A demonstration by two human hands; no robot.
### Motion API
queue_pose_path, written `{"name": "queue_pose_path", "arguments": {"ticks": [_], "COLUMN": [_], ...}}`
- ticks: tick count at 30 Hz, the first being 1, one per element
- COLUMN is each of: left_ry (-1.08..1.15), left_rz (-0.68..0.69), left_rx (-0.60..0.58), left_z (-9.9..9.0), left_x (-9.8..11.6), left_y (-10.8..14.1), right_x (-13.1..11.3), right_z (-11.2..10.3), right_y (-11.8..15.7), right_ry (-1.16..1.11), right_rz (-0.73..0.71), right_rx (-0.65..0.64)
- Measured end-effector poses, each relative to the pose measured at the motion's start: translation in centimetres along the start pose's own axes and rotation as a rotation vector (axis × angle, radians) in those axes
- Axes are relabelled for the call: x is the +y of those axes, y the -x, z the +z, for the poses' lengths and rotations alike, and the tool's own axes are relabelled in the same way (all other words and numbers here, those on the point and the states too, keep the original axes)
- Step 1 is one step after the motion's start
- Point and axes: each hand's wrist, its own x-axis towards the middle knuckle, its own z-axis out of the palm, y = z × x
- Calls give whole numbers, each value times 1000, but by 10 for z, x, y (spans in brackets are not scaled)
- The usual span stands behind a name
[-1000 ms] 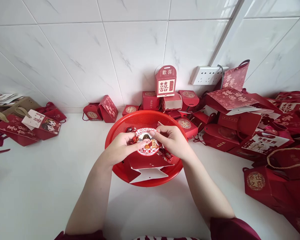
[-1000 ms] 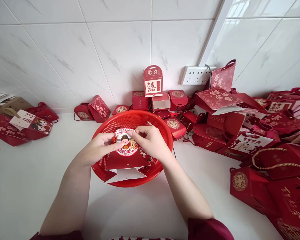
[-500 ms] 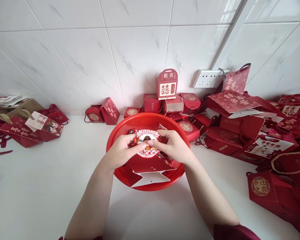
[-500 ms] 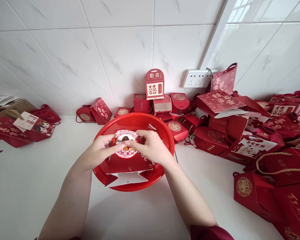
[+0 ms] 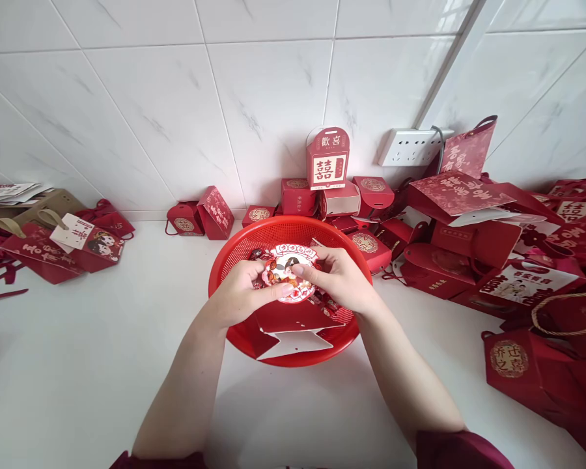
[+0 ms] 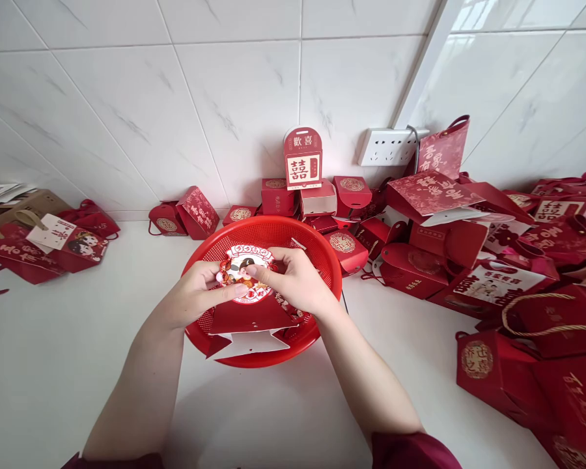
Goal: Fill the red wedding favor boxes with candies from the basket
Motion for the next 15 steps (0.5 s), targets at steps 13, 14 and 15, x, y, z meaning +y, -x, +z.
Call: {"name": "queue_pose_path", "arguments": {"ticks": [13,14,15], "left_ry": [-474,-514,-532], "left_rz": [111,117,132], "left_rx": [-219,-261,-293], "left_z": [-14,-16,-17], "left_x": [6,8,10], "left_y": [16,19,22], "right_x": [-12,-13,-15], "right_z": [-17,-20,-22], "right_y": [10,12,13], "right_ry": [-16,-15,-13], "right_rz": [-38,-33,-35], "right_rx": [115,146,174]}}
